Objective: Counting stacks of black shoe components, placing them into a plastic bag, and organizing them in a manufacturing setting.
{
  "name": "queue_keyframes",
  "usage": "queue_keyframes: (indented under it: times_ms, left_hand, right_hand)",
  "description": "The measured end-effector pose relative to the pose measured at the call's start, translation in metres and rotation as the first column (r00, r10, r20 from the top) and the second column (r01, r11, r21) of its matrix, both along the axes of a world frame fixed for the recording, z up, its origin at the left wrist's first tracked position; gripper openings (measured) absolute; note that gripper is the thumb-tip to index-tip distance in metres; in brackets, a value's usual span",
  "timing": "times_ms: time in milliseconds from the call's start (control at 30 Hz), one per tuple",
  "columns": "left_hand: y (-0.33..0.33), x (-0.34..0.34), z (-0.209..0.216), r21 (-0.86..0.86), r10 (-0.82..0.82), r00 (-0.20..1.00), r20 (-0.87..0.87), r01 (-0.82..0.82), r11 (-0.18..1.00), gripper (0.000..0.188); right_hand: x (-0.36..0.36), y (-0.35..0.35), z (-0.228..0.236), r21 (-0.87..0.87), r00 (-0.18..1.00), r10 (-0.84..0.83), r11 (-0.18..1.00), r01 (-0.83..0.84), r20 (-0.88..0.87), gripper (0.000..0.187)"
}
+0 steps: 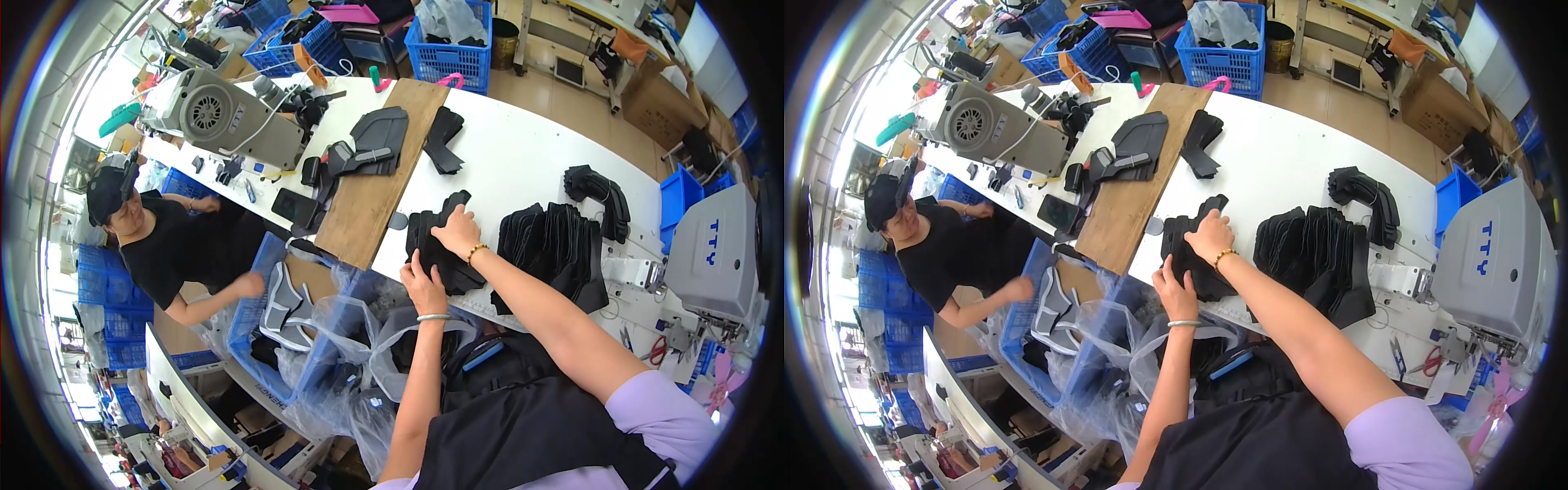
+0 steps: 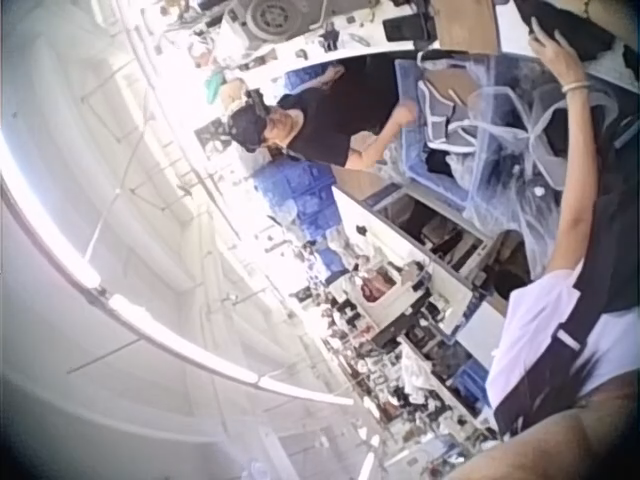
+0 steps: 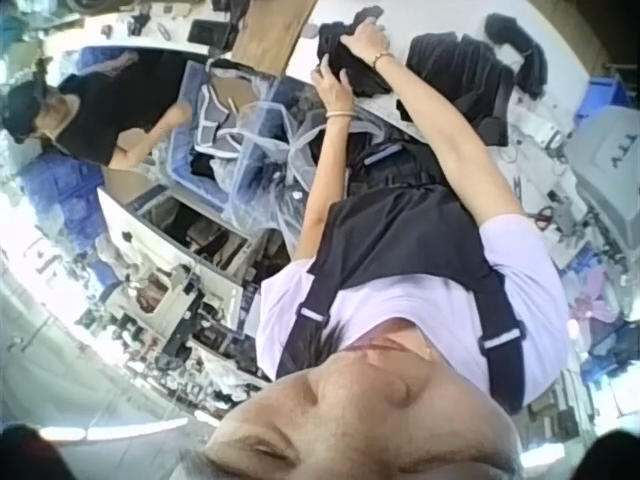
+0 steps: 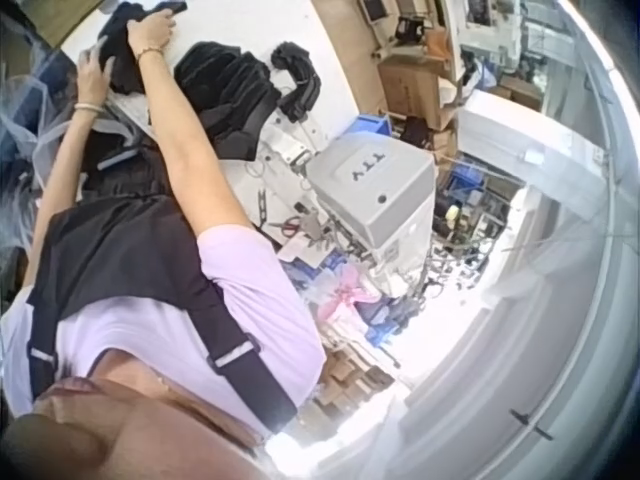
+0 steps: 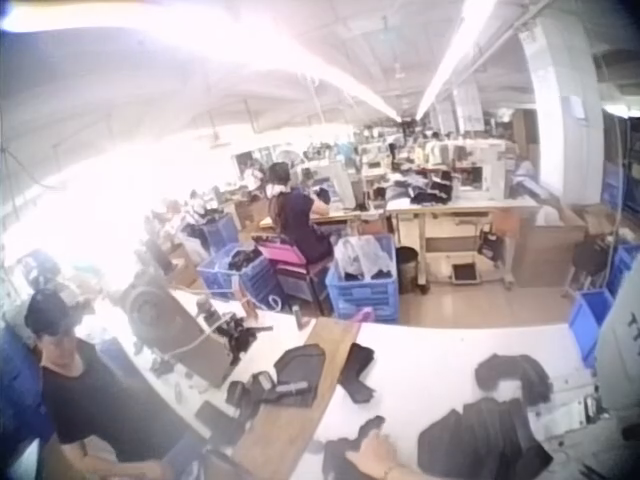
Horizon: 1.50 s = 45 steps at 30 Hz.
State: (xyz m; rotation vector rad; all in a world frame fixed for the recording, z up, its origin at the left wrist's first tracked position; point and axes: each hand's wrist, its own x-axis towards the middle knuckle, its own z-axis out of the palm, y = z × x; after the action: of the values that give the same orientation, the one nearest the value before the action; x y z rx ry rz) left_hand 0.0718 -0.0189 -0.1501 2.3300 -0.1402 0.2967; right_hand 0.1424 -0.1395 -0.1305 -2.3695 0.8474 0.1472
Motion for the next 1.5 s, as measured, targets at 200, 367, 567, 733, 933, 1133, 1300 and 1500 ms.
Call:
queue_keyframes:
  times_ms: [200,367,567,733,933,1133,1300,1500]
  left_hand:
    - [-0.005,-0.002,0.005,-0.005,-0.010,0.997,-0.079,0.009,1.000,0.040]
    - [-0.015,-0.007,0.015,0.247,0.020,0.994,0.104,-0.046,0.968,0.030]
    - [-0.005,-0.005,0.001,0.061,0.041,0.999,0.016,-0.042,0.997,0.034]
    - [-0.008,-0.001,-0.001,0.008,0.045,0.999,-0.013,-0.045,0.999,0.041]
    - [-0.003,0.004,-0.001,0.008,0.051,0.997,-0.053,-0.050,0.999,0.041]
    - [-0.002,0.004,-0.003,0.033,0.089,0.993,-0.071,-0.087,0.996,0.040]
    - [-0.001,0.008,-0.004,-0.025,0.119,0.983,-0.138,-0.124,0.992,0.044]
    - [-0.004,0.016,-0.014,0.039,0.138,0.974,-0.179,-0.133,0.990,0.048]
  right_hand:
    - [-0.001,-0.015,-0.023,0.214,0.989,-0.029,0.977,-0.003,0.145,0.066]
    - [-0.010,-0.044,-0.025,0.498,0.951,-0.165,0.867,0.015,0.260,0.061]
    - [-0.023,-0.050,0.001,0.667,0.926,-0.172,0.738,-0.104,0.335,0.051]
    - [-0.044,-0.013,-0.016,0.049,0.964,0.078,0.994,-0.093,0.252,0.079]
    - [-0.027,-0.020,-0.002,0.183,0.998,-0.010,0.983,0.020,-0.056,0.072]
    - [-0.030,-0.046,0.014,0.434,0.995,-0.034,0.898,0.070,-0.091,0.055]
    - [-0.049,-0.027,0.009,0.059,0.954,0.288,0.957,-0.284,-0.087,0.065]
    - [-0.054,0.001,0.006,0.051,0.985,0.127,0.991,-0.122,-0.115,0.077]
